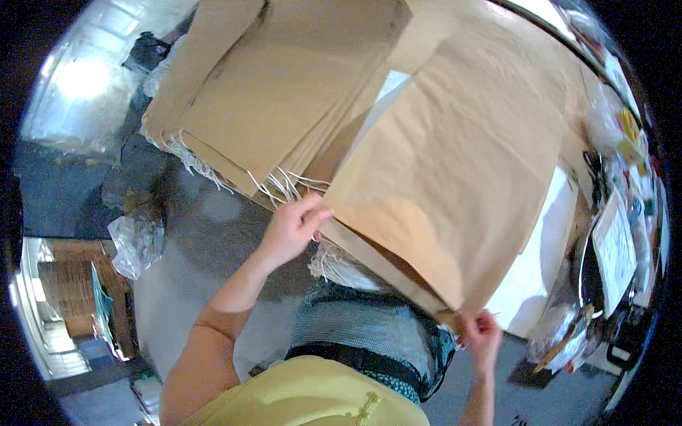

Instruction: The person sits on the floor and repeatedly places a white string on brown paper sheets, then uses a brush to apply adhesive and folds the paper over the string. The person stacks the finished sheets and handles a bundle of white strings.

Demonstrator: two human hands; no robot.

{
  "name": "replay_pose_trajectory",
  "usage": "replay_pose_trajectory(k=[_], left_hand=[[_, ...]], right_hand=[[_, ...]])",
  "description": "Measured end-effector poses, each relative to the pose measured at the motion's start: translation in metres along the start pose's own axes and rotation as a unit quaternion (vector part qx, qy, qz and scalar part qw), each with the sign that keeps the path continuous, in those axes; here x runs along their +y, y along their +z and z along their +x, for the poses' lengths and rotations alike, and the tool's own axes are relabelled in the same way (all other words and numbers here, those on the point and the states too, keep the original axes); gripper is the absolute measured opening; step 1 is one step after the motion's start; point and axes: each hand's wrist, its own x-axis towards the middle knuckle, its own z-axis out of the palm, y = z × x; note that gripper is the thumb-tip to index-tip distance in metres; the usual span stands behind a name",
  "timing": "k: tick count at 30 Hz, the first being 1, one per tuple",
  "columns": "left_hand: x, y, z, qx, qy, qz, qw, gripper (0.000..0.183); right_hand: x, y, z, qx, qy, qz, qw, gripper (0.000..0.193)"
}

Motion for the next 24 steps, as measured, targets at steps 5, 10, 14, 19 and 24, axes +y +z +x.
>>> replay_pose_trajectory(k=[5,10,14,19,24], left_hand=[[0.023,-0.059,-0.02,0.248,0.194,0.044,0.948,0.01],[-0.045,-0.144,-0.046,0.498,0.13,0.098,0.851,0.014],[-0.095,-0.189,-0.028,0.539,0.064,0.007,0.84,0.026],[-0.058,-0.136,0.026,0.407,0.146,0.227,0.873,0.039],[0.001,-0.002,0.084,0.085,0.382,0.374,0.841,0.041]], right_hand=[[-0.046,0.088,-0.003,-0.163,-0.131,-0.16,0.965,0.019],[-0.116,0.169,0.019,-0.244,-0.17,-0.049,0.953,0.026],[-0.142,0.204,0.02,-0.355,-0.118,0.052,0.926,0.027],[-0.123,0.164,0.018,-0.328,-0.173,-0.069,0.926,0.029],[-0.076,0.042,0.012,-0.089,-0.18,-0.151,0.968,0.027]])
